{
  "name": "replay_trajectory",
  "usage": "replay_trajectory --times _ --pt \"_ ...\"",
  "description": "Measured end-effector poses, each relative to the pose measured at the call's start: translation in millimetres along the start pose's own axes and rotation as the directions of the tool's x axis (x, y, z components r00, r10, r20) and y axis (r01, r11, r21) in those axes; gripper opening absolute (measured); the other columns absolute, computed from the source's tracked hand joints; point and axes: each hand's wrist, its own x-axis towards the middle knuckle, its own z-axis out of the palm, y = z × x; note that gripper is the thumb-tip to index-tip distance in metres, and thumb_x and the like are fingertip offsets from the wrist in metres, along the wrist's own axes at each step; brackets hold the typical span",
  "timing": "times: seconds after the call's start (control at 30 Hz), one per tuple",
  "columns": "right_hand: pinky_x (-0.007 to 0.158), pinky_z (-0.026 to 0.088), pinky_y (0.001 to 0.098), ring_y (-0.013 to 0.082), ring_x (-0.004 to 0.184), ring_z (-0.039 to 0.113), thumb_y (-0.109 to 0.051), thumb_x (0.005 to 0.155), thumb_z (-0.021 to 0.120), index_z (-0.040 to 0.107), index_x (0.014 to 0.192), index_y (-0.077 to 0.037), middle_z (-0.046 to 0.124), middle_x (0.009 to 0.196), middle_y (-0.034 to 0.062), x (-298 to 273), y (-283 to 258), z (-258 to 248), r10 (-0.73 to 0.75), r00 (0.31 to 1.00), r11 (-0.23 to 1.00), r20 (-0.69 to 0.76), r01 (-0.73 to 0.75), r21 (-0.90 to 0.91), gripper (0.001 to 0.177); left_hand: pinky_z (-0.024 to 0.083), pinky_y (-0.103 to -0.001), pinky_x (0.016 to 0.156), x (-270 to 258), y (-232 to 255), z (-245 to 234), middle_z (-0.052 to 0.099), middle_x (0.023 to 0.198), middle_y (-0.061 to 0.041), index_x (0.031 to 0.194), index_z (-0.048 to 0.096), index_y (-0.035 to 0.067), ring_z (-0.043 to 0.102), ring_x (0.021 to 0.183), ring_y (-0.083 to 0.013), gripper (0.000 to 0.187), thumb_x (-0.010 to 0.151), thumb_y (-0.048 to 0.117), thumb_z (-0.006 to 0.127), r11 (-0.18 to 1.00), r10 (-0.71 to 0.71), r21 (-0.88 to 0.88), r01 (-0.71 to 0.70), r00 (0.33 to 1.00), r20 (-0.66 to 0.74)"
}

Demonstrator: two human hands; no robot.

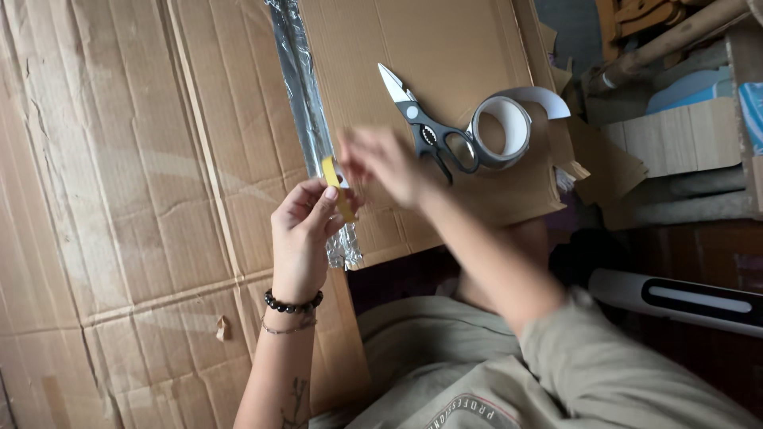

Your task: The person applies silver tape along a seam of a large cardboard sheet, then uses scissors to cut a section from the cardboard. The person folds the cut piece and sets it aside.

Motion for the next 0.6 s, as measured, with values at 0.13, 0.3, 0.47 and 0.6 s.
replay_trajectory --times 0.13,0.3,0.47,0.6 --pt "0.075 0.046 0.0261 0.0135 0.084 0.053 -0.028 0.088 0.057 0.049 0.105 0.0 0.055 0.088 0.0068 -74.2 -11.0 30.8 -0.158 0.987 0.98 -0.02 0.154 -0.129 0.034 0.046 -0.02 0.066 -2.9 -4.2 2.0 0.06 0.088 -0.005 0.104 0.057 -0.004 0.055 0.075 -0.0087 0.021 0.087 0.008 0.056 1.0 0.023 -0.019 -0.023 1.0 -0.014" --pt "0.077 0.045 0.0277 0.0145 0.085 0.057 -0.012 0.086 0.058 0.047 0.109 0.002 0.062 0.093 0.0091 -84.6 -10.8 46.4 -0.158 0.954 0.972 -0.255 0.105 -0.212 0.029 0.045 -0.029 0.066 9.3 5.0 -10.8 0.06 0.083 -0.009 0.096 0.062 0.006 0.056 0.075 -0.019 0.012 0.086 0.012 0.062 0.343 0.412 0.902 -0.264 0.905 0.108" --pt "0.075 0.048 0.0237 0.0099 0.082 0.059 -0.009 0.09 0.051 0.047 0.109 0.001 0.061 0.087 0.0065 -86.1 -8.6 53.5 -0.041 0.974 0.996 -0.222 0.057 0.069 0.022 0.03 -0.044 0.106 79.1 29.3 -31.5 0.045 0.134 -0.016 0.133 0.043 0.004 0.035 0.127 -0.0334 0.041 0.094 0.009 0.053 -0.135 0.534 0.839 -0.527 0.674 0.51" --pt "0.075 0.049 0.0232 0.0101 0.082 0.06 -0.007 0.09 0.051 0.049 0.108 0.002 0.061 0.084 0.0063 -83.9 -9.2 62.4 -0.029 0.969 0.998 -0.246 0.044 0.053 0.021 0.005 -0.062 0.1 140.5 36.9 -41.2 0.042 0.135 -0.005 0.129 0.048 0.012 0.023 0.131 -0.0334 0.038 0.093 0.022 0.045 -0.22 0.261 0.798 -0.561 0.754 0.602"
